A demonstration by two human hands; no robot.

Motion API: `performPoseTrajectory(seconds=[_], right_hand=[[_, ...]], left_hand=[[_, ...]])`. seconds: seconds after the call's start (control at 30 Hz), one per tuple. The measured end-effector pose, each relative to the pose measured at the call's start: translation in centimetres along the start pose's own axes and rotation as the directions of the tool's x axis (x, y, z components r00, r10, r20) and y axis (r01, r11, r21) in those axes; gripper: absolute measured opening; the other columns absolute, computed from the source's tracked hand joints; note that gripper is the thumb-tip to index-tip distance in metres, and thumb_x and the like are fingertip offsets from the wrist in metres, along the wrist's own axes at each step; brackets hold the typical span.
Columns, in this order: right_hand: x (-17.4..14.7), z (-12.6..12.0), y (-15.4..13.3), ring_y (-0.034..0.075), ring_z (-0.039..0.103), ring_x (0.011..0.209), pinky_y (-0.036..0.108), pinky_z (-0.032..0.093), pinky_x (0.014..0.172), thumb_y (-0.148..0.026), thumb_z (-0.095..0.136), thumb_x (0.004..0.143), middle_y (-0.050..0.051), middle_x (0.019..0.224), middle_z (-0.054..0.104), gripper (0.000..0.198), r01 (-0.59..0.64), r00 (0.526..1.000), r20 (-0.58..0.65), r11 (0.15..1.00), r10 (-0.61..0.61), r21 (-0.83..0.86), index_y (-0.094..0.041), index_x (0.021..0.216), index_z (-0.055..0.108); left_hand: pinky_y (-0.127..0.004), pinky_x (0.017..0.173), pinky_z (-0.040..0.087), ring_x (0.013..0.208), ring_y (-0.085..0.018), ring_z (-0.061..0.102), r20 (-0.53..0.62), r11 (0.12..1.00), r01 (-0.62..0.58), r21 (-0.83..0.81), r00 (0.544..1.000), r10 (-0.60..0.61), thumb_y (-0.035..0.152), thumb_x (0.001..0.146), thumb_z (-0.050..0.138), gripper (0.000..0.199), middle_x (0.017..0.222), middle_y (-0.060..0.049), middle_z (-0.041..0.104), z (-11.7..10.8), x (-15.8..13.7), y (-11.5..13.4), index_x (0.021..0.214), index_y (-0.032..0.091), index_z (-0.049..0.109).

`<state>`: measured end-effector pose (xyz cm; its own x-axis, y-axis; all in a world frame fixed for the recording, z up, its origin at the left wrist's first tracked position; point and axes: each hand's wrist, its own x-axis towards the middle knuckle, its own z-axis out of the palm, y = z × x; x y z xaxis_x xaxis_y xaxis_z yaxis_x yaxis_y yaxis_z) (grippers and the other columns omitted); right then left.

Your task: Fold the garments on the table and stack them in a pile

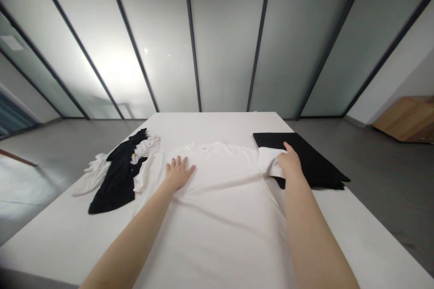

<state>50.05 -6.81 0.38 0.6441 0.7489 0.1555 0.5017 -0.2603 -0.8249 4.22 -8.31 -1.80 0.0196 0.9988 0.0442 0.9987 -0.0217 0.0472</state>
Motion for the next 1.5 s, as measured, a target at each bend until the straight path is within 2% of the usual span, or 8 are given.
performPoseTrajectory(seconds=[0.3,0.7,0.8,0.9,1.03,1.17,1.27,1.5], right_hand=[[-1.0,0.4,-1.8,0.024,0.071,0.107,0.032,0.058,0.089,-0.021,0.051,0.078,0.010,0.127,0.074,0.076,0.074,0.997,-0.015,0.977,-0.072,0.202,-0.020,0.154,0.057],[-2.0,-0.5,-3.6,0.027,0.047,0.149,0.040,0.035,0.124,-0.015,0.045,0.090,0.016,0.158,0.054,0.070,0.068,0.998,-0.001,0.997,-0.068,0.028,-0.011,0.160,0.046],[-4.0,-0.6,-7.1,0.025,0.056,0.141,0.038,0.044,0.117,-0.019,0.050,0.093,0.013,0.152,0.061,0.074,0.198,0.954,0.215,0.978,-0.208,0.066,-0.019,0.167,0.036],[-6.2,-0.1,-10.0,0.025,0.073,0.111,0.034,0.057,0.093,-0.033,0.058,0.096,0.012,0.143,0.068,0.082,0.167,0.828,0.522,0.978,-0.207,0.123,-0.029,0.171,0.023],[-7.3,1.7,-10.6,0.024,0.074,0.105,0.031,0.058,0.084,-0.041,0.046,0.104,0.012,0.144,0.067,0.068,0.190,0.814,0.552,0.981,-0.181,0.041,-0.028,0.168,0.030],[-8.0,4.8,-9.0,0.027,0.062,0.133,0.035,0.046,0.112,-0.034,0.044,0.104,0.015,0.146,0.066,0.056,0.405,0.800,0.548,0.893,-0.244,-0.194,-0.020,0.158,0.049],[-9.9,7.4,-7.8,0.036,0.038,0.154,0.047,0.028,0.125,-0.043,0.050,0.103,0.018,0.166,0.043,0.064,0.515,0.747,0.644,0.759,-0.169,-0.398,-0.018,0.162,0.043],[-13.2,9.7,-7.4,0.051,0.012,0.159,0.071,0.012,0.121,-0.067,0.036,0.103,0.017,0.177,0.014,0.075,0.488,0.795,0.603,0.662,-0.067,-0.569,-0.029,0.168,0.030]], left_hand=[[-0.081,0.118,0.014,0.160,-0.051,0.016,0.053,0.996,0.074,-0.052,0.996,-0.071,0.078,0.097,0.029,0.086,0.176,-0.018,0.021,0.0,3.1,0.9,0.168,0.030,0.033],[-0.075,0.119,0.022,0.157,-0.044,0.030,-0.053,0.996,0.035,-0.080,0.998,-0.039,0.057,0.103,0.038,0.063,0.170,-0.016,0.036,0.1,4.4,0.7,0.158,0.031,0.049],[-0.071,0.121,0.024,0.156,-0.041,0.032,-0.057,0.994,0.033,-0.108,0.998,-0.040,0.051,0.103,0.041,0.057,0.169,-0.014,0.039,0.0,4.3,0.3,0.154,0.030,0.053],[-0.069,0.122,0.023,0.156,-0.040,0.033,-0.059,0.989,0.023,-0.144,0.998,-0.032,0.049,0.102,0.043,0.055,0.168,-0.012,0.041,0.1,4.3,0.0,0.153,0.030,0.055],[-0.066,0.124,0.023,0.155,-0.039,0.035,-0.070,0.986,0.015,-0.167,0.997,-0.027,0.047,0.102,0.046,0.053,0.167,-0.011,0.044,0.4,4.3,-0.3,0.151,0.031,0.057],[-0.067,0.123,0.024,0.154,-0.039,0.035,-0.072,0.987,-0.002,-0.163,0.997,-0.010,0.045,0.102,0.046,0.052,0.166,-0.012,0.045,0.3,4.3,-0.4,0.151,0.030,0.057],[-0.067,0.122,0.025,0.154,-0.038,0.035,-0.070,0.988,-0.014,-0.156,0.998,0.003,0.043,0.102,0.045,0.051,0.165,-0.011,0.045,0.1,4.2,-0.3,0.150,0.030,0.057],[-0.067,0.122,0.024,0.154,-0.039,0.034,-0.056,0.989,-0.018,-0.148,0.998,0.010,0.044,0.103,0.044,0.052,0.166,-0.012,0.043,-0.2,3.9,-0.1,0.152,0.029,0.055]])
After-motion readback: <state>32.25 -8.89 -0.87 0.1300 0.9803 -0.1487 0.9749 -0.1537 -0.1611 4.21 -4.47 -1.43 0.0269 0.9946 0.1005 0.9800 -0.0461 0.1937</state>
